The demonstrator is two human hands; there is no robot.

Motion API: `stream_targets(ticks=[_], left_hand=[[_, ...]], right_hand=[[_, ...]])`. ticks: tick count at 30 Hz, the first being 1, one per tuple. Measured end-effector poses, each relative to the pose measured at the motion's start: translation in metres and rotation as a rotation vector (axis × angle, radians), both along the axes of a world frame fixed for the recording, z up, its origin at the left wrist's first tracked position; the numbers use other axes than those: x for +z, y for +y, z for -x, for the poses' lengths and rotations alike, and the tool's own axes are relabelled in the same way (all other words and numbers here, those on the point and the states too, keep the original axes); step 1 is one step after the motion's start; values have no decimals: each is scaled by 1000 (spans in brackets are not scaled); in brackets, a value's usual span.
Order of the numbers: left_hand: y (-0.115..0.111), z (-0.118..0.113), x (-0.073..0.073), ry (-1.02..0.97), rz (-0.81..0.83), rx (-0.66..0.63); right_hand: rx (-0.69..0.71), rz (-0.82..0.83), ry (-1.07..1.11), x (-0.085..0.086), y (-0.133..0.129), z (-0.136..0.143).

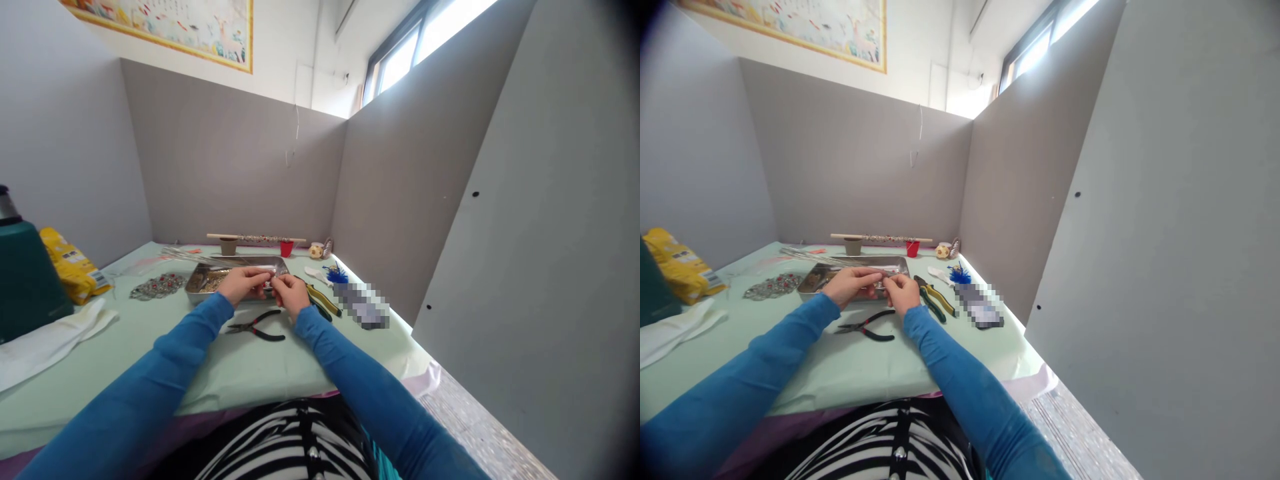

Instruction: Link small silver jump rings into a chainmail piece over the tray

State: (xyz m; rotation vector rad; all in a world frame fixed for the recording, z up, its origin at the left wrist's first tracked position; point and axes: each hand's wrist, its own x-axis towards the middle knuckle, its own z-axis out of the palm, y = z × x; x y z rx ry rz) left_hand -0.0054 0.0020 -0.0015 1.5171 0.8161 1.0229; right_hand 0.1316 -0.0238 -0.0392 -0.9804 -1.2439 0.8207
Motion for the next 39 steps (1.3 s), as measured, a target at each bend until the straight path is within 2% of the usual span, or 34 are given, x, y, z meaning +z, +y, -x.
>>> stream_targets(ticks=[8, 13, 22, 25, 34, 39], left_hand=[[-1, 0, 2, 48, -52, 7], [-5, -1, 4, 216, -111, -35], [-4, 0, 4, 345, -157, -40], [-1, -1, 1, 304, -125, -49], [-1, -4, -1, 76, 81, -96], [-2, -4, -1, 65, 44, -80]], right_hand=[[-25, -31, 15, 4, -4, 2], [-37, -109, 33, 3, -1, 1], [-49, -104, -22, 3, -3, 0], [-65, -101, -54, 4, -4, 0], [-24, -112, 117, 4, -1, 3], [-32, -123, 114, 3, 0, 2]])
